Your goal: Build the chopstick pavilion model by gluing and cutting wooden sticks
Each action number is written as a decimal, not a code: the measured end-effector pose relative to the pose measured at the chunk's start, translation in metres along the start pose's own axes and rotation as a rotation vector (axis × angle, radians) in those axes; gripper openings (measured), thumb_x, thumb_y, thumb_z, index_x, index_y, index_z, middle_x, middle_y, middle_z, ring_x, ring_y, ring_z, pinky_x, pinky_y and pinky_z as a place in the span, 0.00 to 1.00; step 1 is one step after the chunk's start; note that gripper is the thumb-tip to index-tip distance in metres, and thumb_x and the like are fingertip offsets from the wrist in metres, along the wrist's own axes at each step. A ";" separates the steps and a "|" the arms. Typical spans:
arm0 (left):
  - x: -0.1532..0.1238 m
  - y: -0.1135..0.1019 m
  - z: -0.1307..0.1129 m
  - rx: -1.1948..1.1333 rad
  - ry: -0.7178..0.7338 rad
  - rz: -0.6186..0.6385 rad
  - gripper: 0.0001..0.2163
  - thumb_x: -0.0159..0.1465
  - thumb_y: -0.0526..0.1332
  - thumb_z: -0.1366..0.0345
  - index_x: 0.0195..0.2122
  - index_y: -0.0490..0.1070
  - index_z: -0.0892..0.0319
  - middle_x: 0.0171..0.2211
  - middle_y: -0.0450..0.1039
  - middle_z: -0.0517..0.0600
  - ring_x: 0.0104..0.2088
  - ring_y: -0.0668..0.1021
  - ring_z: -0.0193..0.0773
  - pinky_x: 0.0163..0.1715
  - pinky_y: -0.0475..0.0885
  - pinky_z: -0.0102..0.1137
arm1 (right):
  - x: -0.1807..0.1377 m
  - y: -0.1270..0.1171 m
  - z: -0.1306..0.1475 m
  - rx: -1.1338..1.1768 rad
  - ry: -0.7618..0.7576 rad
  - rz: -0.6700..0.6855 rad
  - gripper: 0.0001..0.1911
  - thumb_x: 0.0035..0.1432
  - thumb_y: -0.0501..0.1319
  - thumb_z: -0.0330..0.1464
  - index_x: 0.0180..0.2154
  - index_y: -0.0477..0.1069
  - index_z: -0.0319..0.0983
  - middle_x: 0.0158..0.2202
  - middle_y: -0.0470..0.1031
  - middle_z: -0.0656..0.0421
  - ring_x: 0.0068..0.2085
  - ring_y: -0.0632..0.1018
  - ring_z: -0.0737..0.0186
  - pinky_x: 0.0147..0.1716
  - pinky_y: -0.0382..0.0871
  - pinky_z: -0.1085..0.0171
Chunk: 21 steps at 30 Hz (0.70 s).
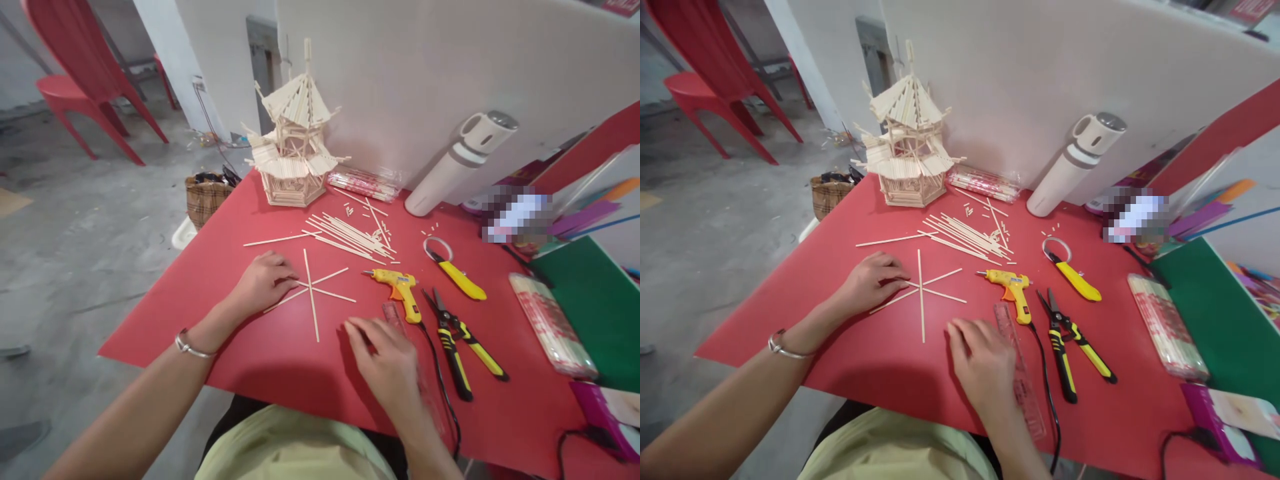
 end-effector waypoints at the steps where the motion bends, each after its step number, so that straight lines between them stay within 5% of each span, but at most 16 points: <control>1: 0.000 0.000 0.000 0.000 -0.003 0.003 0.10 0.69 0.62 0.60 0.36 0.82 0.57 0.34 0.77 0.53 0.36 0.75 0.41 0.40 0.69 0.35 | 0.009 0.014 0.006 0.037 -0.020 0.022 0.10 0.69 0.58 0.34 0.39 0.79 0.42 0.34 0.82 0.57 0.35 0.81 0.62 0.41 0.71 0.65; 6: -0.001 0.000 -0.002 -0.001 -0.010 0.012 0.09 0.68 0.63 0.61 0.36 0.81 0.57 0.35 0.77 0.53 0.37 0.75 0.40 0.42 0.69 0.35 | 0.027 0.052 0.011 0.098 -0.068 0.016 0.10 0.69 0.58 0.31 0.39 0.78 0.40 0.34 0.81 0.57 0.36 0.80 0.63 0.40 0.70 0.66; 13: -0.004 -0.013 -0.018 0.059 -0.005 -0.063 0.11 0.68 0.62 0.61 0.31 0.79 0.57 0.32 0.75 0.52 0.35 0.72 0.40 0.40 0.67 0.37 | 0.020 0.058 0.003 0.091 -0.056 0.003 0.08 0.69 0.58 0.31 0.39 0.77 0.41 0.34 0.80 0.58 0.36 0.79 0.63 0.41 0.69 0.65; 21: -0.010 -0.002 -0.028 0.159 0.043 0.102 0.11 0.69 0.60 0.62 0.30 0.78 0.57 0.27 0.73 0.49 0.31 0.74 0.39 0.33 0.62 0.36 | 0.024 0.060 0.008 0.041 -0.085 0.010 0.10 0.69 0.57 0.31 0.38 0.77 0.42 0.31 0.80 0.59 0.34 0.78 0.63 0.39 0.68 0.64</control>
Point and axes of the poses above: each hand's wrist, its own x-axis towards the middle knuckle, its own y-axis out of the palm, z = x × y, the point moved 6 cm from there along x, towards the middle knuckle
